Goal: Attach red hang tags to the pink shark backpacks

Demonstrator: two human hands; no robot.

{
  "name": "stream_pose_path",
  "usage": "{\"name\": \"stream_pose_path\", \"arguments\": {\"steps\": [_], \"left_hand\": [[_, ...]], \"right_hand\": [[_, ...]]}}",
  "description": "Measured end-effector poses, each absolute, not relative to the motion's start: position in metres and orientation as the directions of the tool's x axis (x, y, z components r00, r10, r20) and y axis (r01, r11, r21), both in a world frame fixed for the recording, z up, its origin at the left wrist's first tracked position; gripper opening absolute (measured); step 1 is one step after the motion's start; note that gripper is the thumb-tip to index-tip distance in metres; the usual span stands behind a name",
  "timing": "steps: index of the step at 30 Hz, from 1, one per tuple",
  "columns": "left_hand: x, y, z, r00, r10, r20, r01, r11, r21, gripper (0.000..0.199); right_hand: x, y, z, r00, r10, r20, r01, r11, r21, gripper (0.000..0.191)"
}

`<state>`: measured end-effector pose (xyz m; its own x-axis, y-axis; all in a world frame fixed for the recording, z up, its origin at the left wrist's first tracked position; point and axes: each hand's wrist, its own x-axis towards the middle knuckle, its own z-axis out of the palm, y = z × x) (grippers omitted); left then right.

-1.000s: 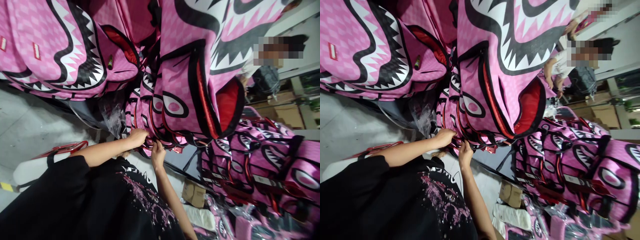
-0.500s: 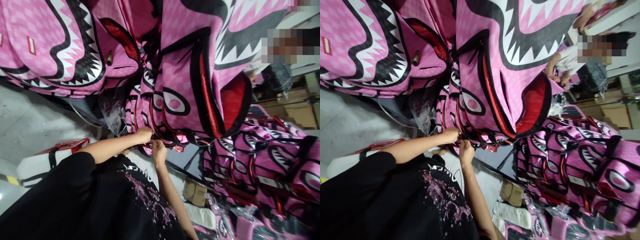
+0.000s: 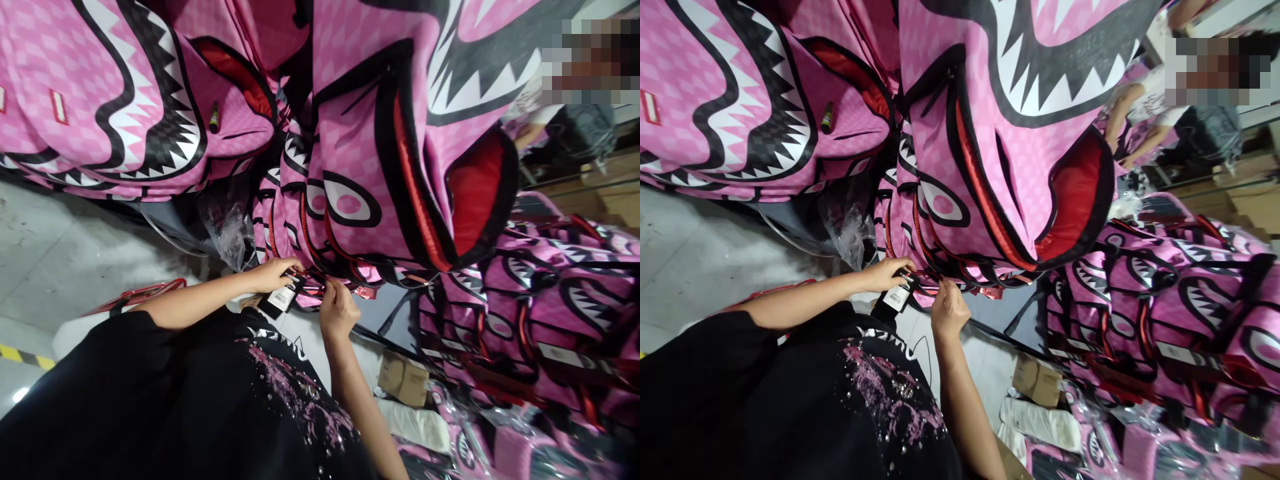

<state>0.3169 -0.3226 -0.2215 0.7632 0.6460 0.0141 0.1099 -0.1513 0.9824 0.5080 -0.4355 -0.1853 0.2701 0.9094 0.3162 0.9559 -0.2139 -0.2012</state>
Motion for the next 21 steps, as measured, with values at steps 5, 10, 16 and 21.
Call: {"name": "stream_pose_path", "arguments": {"steps": [5, 10, 16, 21], "left_hand": [[0.332, -0.339, -0.236, 0.625, 0.775, 0.091, 0.090, -0.188, 0.978, 0.012], [0.336, -0.344, -0.233, 0.624, 0.742, 0.244, 0.295, -0.512, 0.807, 0.024], [0.350, -0.344, -0.225, 0.703, 0.663, 0.257, 0.191, -0.524, 0.830, 0.024], [0.366, -0.335, -0.229, 0.643, 0.764, 0.052, 0.063, -0.120, 0.991, 0.011]], "right_hand": [[0.508, -0.423, -0.187, 0.101, 0.952, 0.287, 0.958, -0.015, -0.285, 0.033], [0.509, -0.418, -0.188, 0.088, 0.982, 0.169, 0.911, -0.011, -0.412, 0.033], [0.521, -0.415, -0.186, 0.051, 0.991, 0.123, 0.898, 0.009, -0.441, 0.033], [0.521, -0.418, -0.177, 0.045, 0.994, 0.097, 0.846, 0.014, -0.533, 0.034]]}}
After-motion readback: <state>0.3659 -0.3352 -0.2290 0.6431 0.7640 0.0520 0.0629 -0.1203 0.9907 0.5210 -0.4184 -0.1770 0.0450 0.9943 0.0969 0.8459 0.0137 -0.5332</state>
